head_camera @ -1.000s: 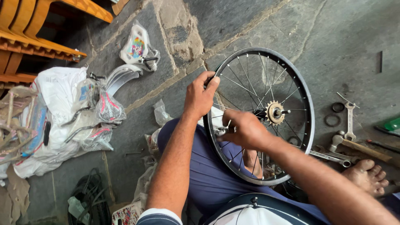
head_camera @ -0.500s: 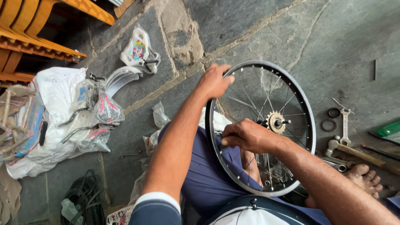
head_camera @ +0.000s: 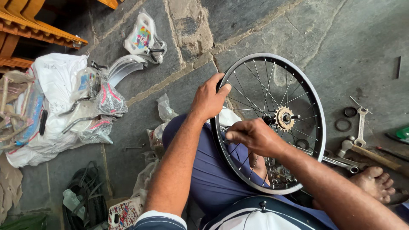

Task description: The person prepares and installs spokes into a bicycle wheel rim by hand, handling small hub components and cleaning parts with a cloth.

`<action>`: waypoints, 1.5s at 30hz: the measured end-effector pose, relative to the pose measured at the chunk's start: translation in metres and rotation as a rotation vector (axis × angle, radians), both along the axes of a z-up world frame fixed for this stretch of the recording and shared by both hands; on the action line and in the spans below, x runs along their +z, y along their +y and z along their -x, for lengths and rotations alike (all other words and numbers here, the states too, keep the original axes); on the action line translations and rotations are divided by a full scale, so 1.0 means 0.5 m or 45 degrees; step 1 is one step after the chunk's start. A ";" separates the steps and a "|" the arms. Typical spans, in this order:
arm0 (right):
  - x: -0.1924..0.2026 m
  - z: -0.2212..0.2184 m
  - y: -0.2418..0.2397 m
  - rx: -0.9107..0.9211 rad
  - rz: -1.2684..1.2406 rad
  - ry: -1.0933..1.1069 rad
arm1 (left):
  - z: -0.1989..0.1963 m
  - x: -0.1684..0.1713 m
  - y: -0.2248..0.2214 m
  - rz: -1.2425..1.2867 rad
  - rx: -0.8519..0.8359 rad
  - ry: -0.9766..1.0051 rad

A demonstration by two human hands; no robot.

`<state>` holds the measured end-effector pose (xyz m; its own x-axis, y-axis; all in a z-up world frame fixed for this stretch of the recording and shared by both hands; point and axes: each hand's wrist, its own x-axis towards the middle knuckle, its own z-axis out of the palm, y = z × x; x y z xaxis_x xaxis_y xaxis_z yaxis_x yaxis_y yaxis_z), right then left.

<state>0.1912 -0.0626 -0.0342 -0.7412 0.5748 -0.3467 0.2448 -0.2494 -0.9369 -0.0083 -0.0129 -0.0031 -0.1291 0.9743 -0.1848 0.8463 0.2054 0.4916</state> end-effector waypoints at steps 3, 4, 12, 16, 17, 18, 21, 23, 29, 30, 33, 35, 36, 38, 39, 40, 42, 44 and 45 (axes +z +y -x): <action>-0.017 0.016 -0.004 -0.111 -0.001 0.194 | -0.010 0.004 0.012 -0.025 0.014 0.005; -0.025 0.013 0.002 -0.122 -0.075 0.319 | -0.010 0.006 0.015 -0.043 0.018 0.010; -0.006 0.014 0.007 -0.025 -0.186 -0.135 | -0.007 -0.002 0.021 -0.056 0.007 0.014; -0.008 0.030 -0.010 0.039 -0.488 0.002 | -0.007 -0.002 0.021 -0.040 0.024 0.009; -0.025 0.014 0.006 0.054 -0.411 0.193 | -0.006 -0.003 0.019 -0.037 0.021 0.012; -0.041 -0.003 0.013 0.068 -0.331 0.384 | -0.005 -0.003 0.019 -0.034 0.017 0.016; -0.066 -0.020 0.027 0.001 0.100 0.742 | -0.010 0.001 0.023 -0.041 0.015 0.028; -0.057 -0.003 0.017 -0.046 -0.073 0.269 | -0.015 0.003 0.025 -0.019 0.030 0.034; -0.022 0.021 -0.004 0.019 -0.423 -0.011 | -0.012 0.004 0.027 0.004 0.034 0.019; -0.032 0.016 0.002 0.055 -0.373 0.075 | -0.010 0.002 0.025 -0.012 0.029 0.031; -0.067 -0.013 0.020 -0.017 0.151 0.715 | -0.011 0.002 0.026 0.015 0.053 0.044; -0.069 -0.004 0.016 -0.052 0.115 0.514 | -0.014 0.004 0.026 0.020 0.054 0.044; -0.064 0.002 0.014 -0.073 0.099 0.414 | -0.016 0.003 0.026 0.003 0.040 0.041; -0.041 0.027 -0.008 0.035 -0.295 0.001 | -0.020 -0.001 0.027 -0.019 0.010 0.036; -0.032 0.035 -0.014 0.093 -0.493 -0.207 | -0.018 0.000 0.029 -0.028 0.001 0.036; -0.033 0.030 -0.010 0.070 -0.470 -0.073 | -0.017 0.000 0.030 -0.036 -0.009 0.037; -0.048 0.015 0.000 0.020 -0.421 0.203 | -0.015 0.001 0.032 -0.014 0.008 0.040; -0.074 -0.010 0.016 0.030 -0.033 0.479 | -0.016 -0.001 0.027 -0.003 0.027 0.028; -0.082 -0.014 0.023 0.034 0.159 0.612 | -0.016 -0.001 0.027 -0.008 0.029 0.019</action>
<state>0.1984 -0.0510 -0.0751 -0.8480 0.5293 -0.0273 -0.1997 -0.3667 -0.9086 -0.0001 0.0006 -0.0036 -0.1540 0.9721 -0.1767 0.8488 0.2217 0.4799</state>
